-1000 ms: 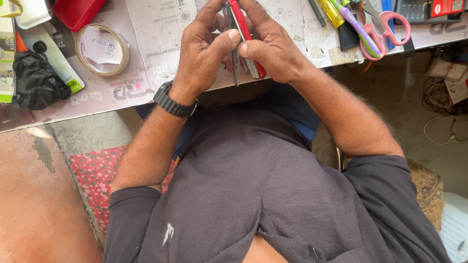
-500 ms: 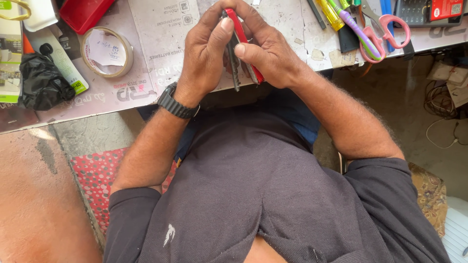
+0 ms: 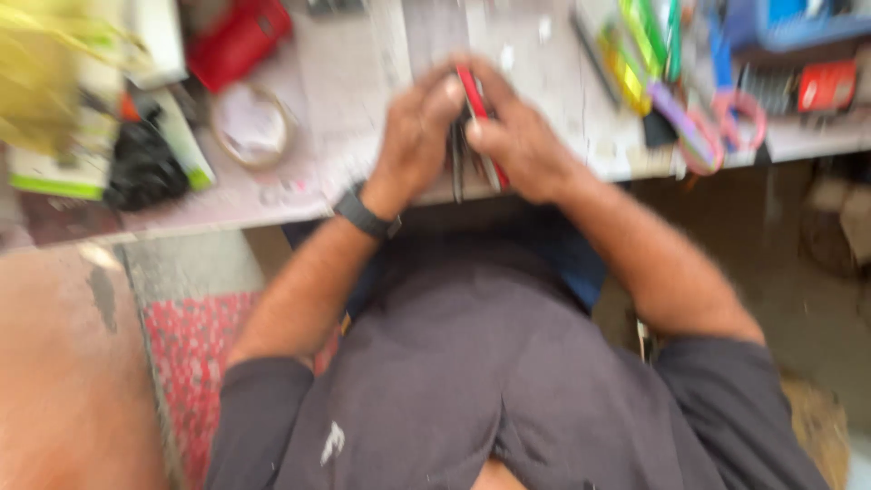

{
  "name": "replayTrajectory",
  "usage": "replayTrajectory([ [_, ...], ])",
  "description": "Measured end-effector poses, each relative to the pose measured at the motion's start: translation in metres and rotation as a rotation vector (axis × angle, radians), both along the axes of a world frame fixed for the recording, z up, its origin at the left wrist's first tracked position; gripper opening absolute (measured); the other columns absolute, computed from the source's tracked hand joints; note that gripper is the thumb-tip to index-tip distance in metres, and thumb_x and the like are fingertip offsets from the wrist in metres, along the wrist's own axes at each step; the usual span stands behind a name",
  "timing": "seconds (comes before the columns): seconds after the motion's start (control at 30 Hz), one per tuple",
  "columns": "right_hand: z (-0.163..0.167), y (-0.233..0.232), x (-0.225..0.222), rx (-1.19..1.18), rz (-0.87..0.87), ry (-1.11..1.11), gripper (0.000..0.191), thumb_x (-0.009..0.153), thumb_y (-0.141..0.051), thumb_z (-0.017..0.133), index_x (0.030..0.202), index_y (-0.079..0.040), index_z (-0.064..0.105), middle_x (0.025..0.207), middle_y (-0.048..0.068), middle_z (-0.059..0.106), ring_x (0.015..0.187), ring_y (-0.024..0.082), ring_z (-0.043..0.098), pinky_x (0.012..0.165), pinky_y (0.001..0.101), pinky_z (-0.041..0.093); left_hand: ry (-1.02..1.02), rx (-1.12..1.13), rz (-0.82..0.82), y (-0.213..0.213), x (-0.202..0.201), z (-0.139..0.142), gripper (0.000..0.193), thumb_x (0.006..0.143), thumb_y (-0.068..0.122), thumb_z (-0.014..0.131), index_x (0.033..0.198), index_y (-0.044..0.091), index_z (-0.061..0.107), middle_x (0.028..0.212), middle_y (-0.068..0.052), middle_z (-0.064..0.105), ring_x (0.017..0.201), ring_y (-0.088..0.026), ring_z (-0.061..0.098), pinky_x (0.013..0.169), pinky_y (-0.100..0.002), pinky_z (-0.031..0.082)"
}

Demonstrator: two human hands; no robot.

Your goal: The person disassembles a red feature phone by removing the back cover and battery, then uses a green screwdriver to unscrew the casing. They separate the front keypad from the back housing, inspect the internal components, and reassemble the phone by screwing it back together and replacing the battery and cover.

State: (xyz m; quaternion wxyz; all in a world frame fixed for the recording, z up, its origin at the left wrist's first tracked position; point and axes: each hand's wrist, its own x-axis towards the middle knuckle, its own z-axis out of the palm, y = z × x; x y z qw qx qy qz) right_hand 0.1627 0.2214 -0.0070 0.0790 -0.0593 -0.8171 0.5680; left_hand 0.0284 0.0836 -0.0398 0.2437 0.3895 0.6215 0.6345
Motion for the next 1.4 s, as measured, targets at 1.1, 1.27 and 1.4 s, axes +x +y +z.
replayTrajectory([
  [1.1, -0.029, 0.005, 0.012, -0.143, 0.050, 0.071, 0.060, 0.113, -0.035, 0.053, 0.161, -0.006, 0.032, 0.139, 0.016, 0.062, 0.128, 0.021, 0.065, 0.110, 0.0340, 0.056, -0.237, 0.124, -0.176, -0.006, -0.001, -0.008, 0.039, 0.114, 0.032, 0.048, 0.128, 0.001, 0.068, 0.103, -0.006, 0.075, 0.093, -0.012, 0.071, 0.084, -0.028, 0.061],
  [1.27, -0.034, 0.007, 0.013, -0.123, 0.054, 0.059, 0.059, 0.113, -0.035, 0.053, 0.160, -0.005, 0.032, 0.140, 0.018, 0.062, 0.128, 0.023, 0.066, 0.108, 0.0363, 0.058, -0.176, 0.132, -0.173, -0.007, -0.003, -0.013, 0.041, 0.116, 0.035, 0.046, 0.114, 0.002, 0.070, 0.095, -0.005, 0.074, 0.085, -0.011, 0.070, 0.076, -0.027, 0.059],
  [1.4, -0.034, 0.008, 0.012, -0.103, 0.074, 0.083, 0.060, 0.115, -0.039, 0.052, 0.159, -0.003, 0.033, 0.141, 0.018, 0.061, 0.129, 0.023, 0.066, 0.108, 0.0364, 0.059, -0.141, 0.121, -0.155, -0.007, -0.003, -0.015, 0.042, 0.116, 0.034, 0.047, 0.104, 0.002, 0.070, 0.088, -0.003, 0.071, 0.077, -0.009, 0.064, 0.070, -0.026, 0.055],
])
